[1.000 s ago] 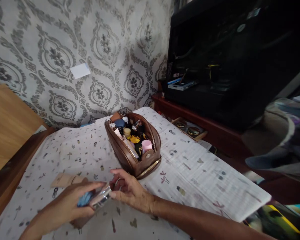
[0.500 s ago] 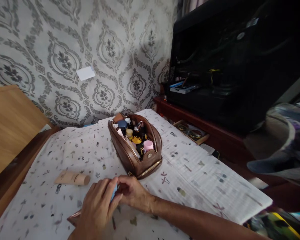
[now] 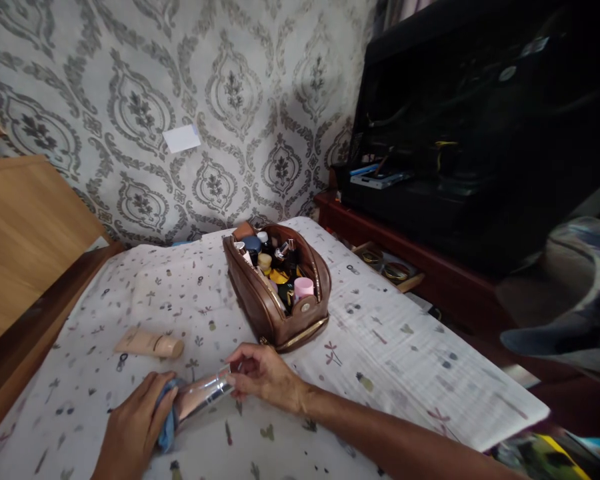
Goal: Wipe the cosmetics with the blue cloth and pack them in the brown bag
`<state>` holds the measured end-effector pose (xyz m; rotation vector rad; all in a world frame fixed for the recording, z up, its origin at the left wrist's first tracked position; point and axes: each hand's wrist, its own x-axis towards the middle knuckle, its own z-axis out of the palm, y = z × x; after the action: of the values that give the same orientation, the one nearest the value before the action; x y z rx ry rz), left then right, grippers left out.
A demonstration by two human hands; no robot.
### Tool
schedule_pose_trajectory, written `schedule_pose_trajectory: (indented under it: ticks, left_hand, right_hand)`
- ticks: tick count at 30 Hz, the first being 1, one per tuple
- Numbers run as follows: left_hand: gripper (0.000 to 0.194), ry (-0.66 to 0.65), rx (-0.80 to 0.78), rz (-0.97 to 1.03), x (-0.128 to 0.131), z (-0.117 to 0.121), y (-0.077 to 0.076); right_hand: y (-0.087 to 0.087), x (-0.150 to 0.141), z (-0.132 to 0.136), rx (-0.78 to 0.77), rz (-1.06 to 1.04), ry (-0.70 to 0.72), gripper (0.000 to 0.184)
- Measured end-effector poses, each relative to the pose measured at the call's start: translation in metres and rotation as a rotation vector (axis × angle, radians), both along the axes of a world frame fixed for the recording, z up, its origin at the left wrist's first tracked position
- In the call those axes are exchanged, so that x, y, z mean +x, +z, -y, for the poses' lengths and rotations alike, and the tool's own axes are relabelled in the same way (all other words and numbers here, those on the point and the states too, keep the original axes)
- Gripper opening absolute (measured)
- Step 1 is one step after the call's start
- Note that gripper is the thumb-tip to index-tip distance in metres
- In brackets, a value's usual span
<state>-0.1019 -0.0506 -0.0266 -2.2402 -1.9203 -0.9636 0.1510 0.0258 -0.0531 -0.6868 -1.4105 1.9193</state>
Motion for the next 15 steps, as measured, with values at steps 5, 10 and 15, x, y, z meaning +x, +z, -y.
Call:
schedule_pose_trajectory:
  ticks: [5,10,15]
  left_hand:
    - [0.039,0.103,-0.170,0.226,0.005,-0.001,0.002]
    - [0.045,0.194,-0.237,0.538,0.011,-0.003,0.006]
    - [0.041,0.339,-0.053,1.104,0.011,-0.011,0.012]
  right_hand:
    - [0.003,0.003,0.001,0.109,0.017,0.018,0.049]
    - [0.002,0.002,-0.001,0.170,-0.014,0.039,0.045]
    - [0.000,0.002,0.001,0.111,-0.059,-0.059,0.049]
